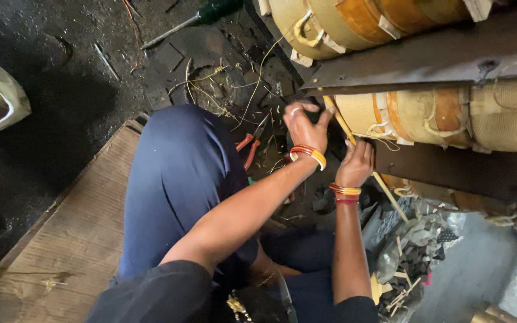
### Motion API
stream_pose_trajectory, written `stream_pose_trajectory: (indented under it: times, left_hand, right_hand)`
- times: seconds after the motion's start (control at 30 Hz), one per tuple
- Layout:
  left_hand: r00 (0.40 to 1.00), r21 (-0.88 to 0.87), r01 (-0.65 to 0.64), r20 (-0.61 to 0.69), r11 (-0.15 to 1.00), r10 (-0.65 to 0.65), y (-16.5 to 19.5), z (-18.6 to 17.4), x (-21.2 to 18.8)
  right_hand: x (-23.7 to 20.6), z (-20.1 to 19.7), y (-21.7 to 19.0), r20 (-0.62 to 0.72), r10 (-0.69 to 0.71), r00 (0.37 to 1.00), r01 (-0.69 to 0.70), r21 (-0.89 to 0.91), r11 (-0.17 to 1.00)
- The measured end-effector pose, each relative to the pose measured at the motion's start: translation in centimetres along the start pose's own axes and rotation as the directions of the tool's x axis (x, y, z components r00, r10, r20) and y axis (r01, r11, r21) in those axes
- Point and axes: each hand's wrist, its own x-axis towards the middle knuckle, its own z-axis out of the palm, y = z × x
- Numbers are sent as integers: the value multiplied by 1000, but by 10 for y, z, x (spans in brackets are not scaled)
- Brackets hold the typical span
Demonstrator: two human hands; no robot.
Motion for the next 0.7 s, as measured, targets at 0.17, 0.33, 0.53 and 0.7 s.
stream_pose_trajectory:
  times: [0.17, 0.33, 0.53, 0.7]
  left_hand:
    - [975, -239, -220, -25, 946, 221, 12, -11, 23]
    - [991, -254, -128, 14, 959, 136, 5, -4, 24]
    - [992, -380, -127, -50, 916, 116, -5, 10, 41]
    - [997, -360, -67, 17, 930, 78, 3, 3, 30]
  right_hand:
    - [5, 14, -3, -84, -18, 996, 18, 0, 1000]
    - [5, 13, 6, -3, 2, 1000, -2, 33, 999]
    - [15, -5, 18, 198, 28, 980, -83, 279, 957]
    - [13, 1, 8, 58, 66, 996, -83, 381, 921]
